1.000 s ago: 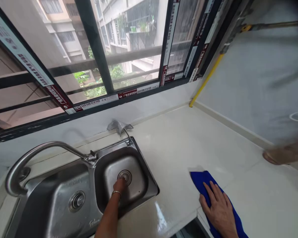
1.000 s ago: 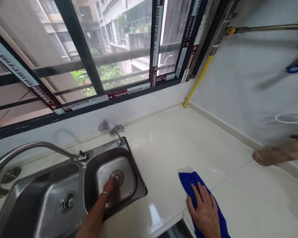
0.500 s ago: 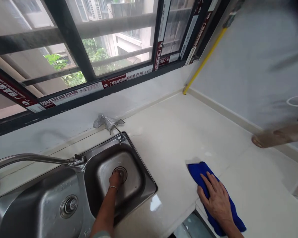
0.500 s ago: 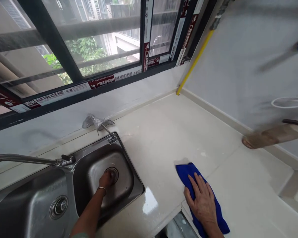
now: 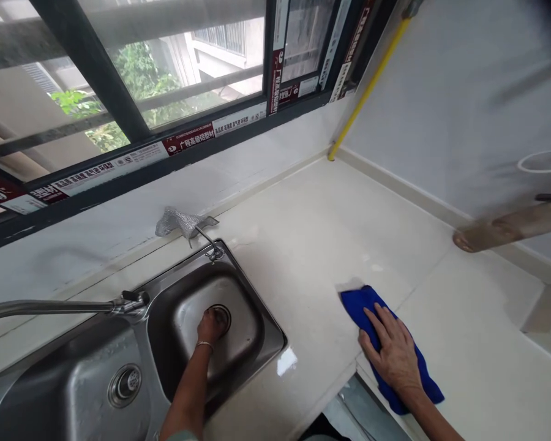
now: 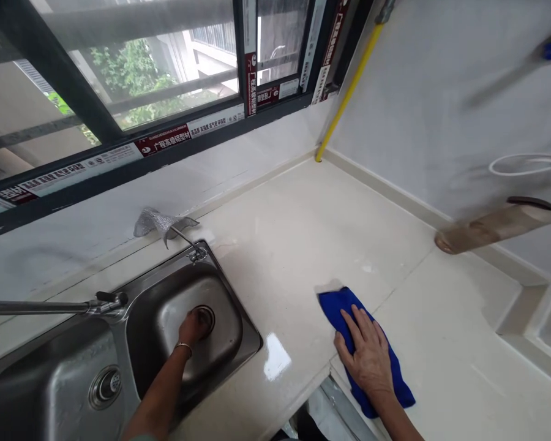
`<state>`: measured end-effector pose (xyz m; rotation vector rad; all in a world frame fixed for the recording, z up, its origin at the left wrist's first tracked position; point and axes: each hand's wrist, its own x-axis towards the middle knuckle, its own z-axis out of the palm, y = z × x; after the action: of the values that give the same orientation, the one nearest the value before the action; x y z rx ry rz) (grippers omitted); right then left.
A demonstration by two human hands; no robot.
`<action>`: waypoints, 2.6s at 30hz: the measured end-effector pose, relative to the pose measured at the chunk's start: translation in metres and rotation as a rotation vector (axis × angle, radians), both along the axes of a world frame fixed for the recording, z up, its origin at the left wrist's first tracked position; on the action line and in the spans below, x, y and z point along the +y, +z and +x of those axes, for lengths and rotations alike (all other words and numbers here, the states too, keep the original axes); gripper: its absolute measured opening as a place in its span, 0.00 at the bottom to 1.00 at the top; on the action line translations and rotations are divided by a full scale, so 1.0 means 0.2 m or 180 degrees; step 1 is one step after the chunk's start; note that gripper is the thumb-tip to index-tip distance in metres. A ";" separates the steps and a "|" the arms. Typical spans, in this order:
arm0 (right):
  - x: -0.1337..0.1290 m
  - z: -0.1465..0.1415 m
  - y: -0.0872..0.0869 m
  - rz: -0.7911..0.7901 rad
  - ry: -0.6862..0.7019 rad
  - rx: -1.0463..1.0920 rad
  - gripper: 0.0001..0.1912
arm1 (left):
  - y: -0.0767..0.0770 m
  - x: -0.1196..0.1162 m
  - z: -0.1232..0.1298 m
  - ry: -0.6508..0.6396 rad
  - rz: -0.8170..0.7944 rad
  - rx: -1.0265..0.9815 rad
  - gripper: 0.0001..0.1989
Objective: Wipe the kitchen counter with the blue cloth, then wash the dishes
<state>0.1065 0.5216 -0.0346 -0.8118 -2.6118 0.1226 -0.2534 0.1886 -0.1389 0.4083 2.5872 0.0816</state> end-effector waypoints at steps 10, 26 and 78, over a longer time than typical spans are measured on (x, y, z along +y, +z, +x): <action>0.00 0.00 0.00 0.0006 -0.0026 0.0039 0.29 | 0.17 -0.20 -0.02 0.0563 0.0196 0.0445 0.18; 0.00 0.01 -0.02 0.0012 0.0018 0.0164 0.29 | 0.31 -0.22 -0.07 0.0792 0.0219 0.0337 0.18; 0.07 0.22 -0.04 0.0053 -0.0250 -0.0144 0.31 | 0.71 0.58 0.24 -0.0567 0.1952 0.0582 0.22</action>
<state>0.1515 0.5346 -0.0419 -0.9202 -2.6150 0.0608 -0.2049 0.3050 0.0034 0.8966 2.6452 0.8191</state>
